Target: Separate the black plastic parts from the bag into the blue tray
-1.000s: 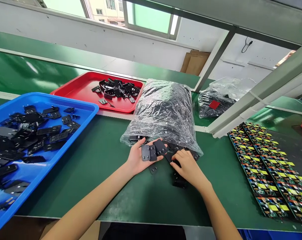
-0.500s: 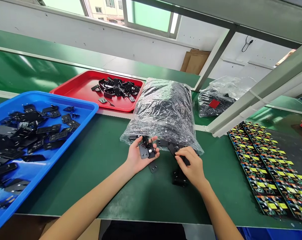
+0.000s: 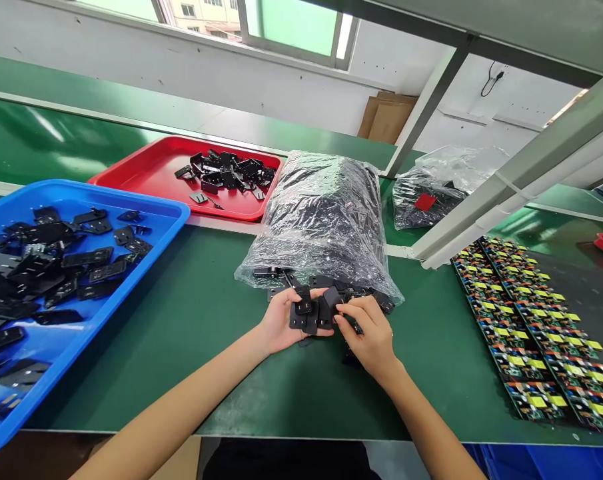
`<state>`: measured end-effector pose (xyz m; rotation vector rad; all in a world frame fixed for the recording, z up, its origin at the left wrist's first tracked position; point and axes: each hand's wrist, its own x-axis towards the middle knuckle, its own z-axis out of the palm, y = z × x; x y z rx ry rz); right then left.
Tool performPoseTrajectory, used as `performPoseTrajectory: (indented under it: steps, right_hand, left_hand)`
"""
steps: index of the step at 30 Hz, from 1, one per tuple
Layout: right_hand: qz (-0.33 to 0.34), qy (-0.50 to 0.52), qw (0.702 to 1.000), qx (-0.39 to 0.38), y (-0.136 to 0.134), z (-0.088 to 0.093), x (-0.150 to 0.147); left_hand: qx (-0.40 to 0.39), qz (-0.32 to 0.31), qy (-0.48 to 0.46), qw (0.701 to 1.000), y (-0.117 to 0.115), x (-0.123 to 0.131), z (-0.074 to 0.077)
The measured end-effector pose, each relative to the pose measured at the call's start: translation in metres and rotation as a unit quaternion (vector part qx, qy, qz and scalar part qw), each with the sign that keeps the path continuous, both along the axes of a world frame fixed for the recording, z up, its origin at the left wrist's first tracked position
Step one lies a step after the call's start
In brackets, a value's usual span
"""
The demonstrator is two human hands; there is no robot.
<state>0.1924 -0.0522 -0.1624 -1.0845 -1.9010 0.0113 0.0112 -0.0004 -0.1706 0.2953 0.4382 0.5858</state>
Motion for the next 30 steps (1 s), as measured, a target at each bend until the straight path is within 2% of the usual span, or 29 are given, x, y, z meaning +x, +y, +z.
performPoseTrajectory:
  steps: [5, 9, 13, 17, 24, 30]
  right_hand:
    - [0.026, -0.018, 1.000, 0.000, -0.002, -0.002, -0.005]
    - [0.061, 0.042, 0.996, -0.044, -0.006, 0.001, -0.007]
    - [0.005, 0.082, 0.994, -0.067, -0.005, 0.003, 0.000]
    - [-0.046, 0.070, 0.993, -0.087, 0.002, 0.007, 0.011]
    - [0.004, 0.022, 0.995, -0.099, 0.006, 0.006, 0.009]
    - [0.016, 0.020, 0.995, -0.095, 0.005, 0.001, 0.003]
  left_hand:
    - [0.005, -0.002, 0.023, 1.000, -0.001, 0.002, -0.002]
    - [0.025, -0.006, 0.023, 0.999, -0.002, 0.001, -0.001]
    - [0.041, 0.011, 0.016, 0.999, -0.001, -0.001, 0.005]
    - [0.062, 0.041, 0.001, 0.997, 0.002, -0.004, 0.013]
    - [0.086, 0.041, 0.013, 0.995, 0.000, -0.004, 0.012]
    - [0.077, 0.039, 0.024, 0.996, -0.006, 0.001, 0.010]
